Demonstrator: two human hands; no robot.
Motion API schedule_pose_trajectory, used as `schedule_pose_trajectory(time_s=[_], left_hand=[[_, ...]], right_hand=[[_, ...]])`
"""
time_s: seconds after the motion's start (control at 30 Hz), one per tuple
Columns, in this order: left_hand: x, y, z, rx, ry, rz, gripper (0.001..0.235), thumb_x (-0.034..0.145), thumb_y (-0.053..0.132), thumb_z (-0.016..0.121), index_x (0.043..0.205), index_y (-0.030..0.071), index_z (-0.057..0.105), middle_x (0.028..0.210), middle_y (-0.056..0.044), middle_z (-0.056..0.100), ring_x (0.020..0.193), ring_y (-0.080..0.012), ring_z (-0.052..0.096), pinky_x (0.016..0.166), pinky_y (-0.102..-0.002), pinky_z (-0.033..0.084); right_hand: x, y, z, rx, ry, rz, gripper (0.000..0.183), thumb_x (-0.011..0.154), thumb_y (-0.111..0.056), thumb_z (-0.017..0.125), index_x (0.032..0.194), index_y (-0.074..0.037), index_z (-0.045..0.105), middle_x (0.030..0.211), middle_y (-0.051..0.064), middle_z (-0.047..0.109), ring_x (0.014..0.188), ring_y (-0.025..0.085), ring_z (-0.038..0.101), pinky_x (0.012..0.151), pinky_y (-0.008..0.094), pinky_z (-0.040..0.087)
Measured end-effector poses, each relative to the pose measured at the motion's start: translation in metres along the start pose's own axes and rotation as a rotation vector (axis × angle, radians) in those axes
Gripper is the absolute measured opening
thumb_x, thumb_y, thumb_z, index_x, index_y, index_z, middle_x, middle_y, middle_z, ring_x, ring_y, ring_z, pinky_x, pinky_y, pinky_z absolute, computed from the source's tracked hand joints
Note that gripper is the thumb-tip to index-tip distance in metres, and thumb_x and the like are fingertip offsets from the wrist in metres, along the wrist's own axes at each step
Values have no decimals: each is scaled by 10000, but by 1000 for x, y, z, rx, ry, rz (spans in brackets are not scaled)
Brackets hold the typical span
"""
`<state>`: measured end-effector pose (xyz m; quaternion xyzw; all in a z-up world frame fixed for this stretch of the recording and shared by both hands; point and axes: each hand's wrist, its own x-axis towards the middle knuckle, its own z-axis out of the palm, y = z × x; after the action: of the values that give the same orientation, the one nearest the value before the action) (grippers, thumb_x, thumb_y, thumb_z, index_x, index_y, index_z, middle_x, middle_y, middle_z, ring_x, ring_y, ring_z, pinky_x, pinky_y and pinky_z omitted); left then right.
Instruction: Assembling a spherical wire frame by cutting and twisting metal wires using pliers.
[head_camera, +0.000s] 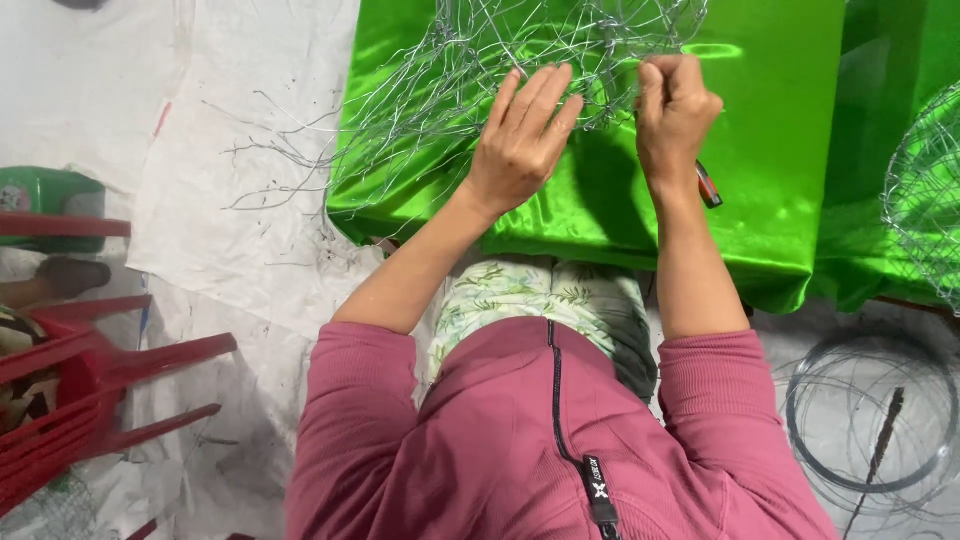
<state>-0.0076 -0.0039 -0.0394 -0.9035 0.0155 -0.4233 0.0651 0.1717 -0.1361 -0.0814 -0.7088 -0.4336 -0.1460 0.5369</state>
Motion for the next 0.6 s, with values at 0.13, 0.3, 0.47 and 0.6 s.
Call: schedule_pose_trajectory(time_s=[0.13, 0.3, 0.47, 0.6], left_hand=[[-4, -3, -11, 41, 104, -2, 322, 905, 170, 865, 1187, 103, 725, 1311, -176, 638, 1224, -330, 595, 1065, -467, 498], [-2, -16, -28, -121, 28, -358, 183, 971, 99, 685, 1126, 5, 709, 1101, -173, 715, 1064, -284, 654, 952, -380, 561], [-4, -15, -18, 83, 60, -262, 196, 955, 169, 738, 1114, 56, 720, 1066, -116, 723, 984, -242, 645, 821, -340, 530], [-1, -12, -16, 63, 142, -165, 152, 933, 140, 743, 1057, 56, 721, 1017, -109, 720, 953, -243, 674, 822, -361, 537]], right_hand=[[-2, 15, 2, 75, 55, 45, 136, 1102, 48, 627, 974, 11, 656, 726, 93, 666, 537, 161, 646, 427, 228, 576], [-3, 9, 8, 133, 93, 92, 159, 1115, -47, 631, 960, -22, 661, 704, 69, 656, 545, 147, 636, 457, 233, 548], [0, 26, 9, 171, 173, 82, 211, 1131, -161, 600, 962, -40, 635, 711, 57, 655, 545, 141, 645, 456, 239, 550], [0, 35, 7, 244, 212, 101, 242, 1135, -221, 619, 974, -40, 625, 726, 61, 651, 548, 143, 632, 440, 242, 552]])
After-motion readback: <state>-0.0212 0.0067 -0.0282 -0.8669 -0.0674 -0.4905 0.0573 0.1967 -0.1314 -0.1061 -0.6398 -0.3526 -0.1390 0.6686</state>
